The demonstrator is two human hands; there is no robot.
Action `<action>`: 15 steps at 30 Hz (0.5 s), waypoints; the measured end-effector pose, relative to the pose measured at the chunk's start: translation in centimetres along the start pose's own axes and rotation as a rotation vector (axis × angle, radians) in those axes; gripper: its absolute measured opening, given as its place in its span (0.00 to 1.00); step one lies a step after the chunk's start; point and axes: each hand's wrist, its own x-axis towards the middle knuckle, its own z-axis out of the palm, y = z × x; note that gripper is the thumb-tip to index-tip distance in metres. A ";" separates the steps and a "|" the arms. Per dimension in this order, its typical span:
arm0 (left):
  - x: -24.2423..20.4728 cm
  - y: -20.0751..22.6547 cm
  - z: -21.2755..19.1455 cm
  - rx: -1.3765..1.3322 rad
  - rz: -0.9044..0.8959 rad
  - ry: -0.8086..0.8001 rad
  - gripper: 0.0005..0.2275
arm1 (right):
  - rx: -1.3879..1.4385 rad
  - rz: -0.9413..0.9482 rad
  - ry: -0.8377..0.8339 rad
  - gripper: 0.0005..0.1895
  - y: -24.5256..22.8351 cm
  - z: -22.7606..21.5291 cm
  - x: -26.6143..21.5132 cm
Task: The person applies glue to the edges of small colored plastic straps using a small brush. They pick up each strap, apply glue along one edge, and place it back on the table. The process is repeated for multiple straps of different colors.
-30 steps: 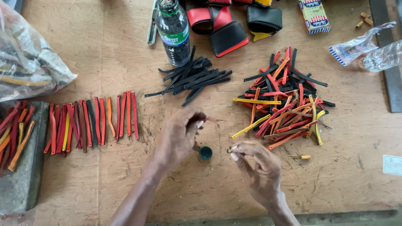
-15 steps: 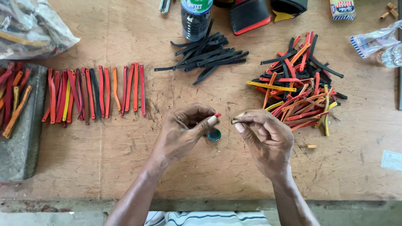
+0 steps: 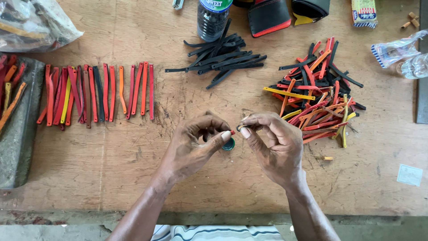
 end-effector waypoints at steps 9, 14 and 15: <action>0.0 1.0 0.1 -0.216 -0.298 -0.057 0.08 | -0.178 -0.073 -0.033 0.09 -0.7 0.1 0.4; 0.0 1.1 0.2 -0.226 -0.350 -0.044 0.08 | -0.103 -0.048 -0.020 0.10 -0.7 0.1 0.4; -0.1 1.0 0.1 -0.211 -0.370 -0.051 0.08 | -0.039 -0.040 -0.013 0.10 -0.7 0.1 0.4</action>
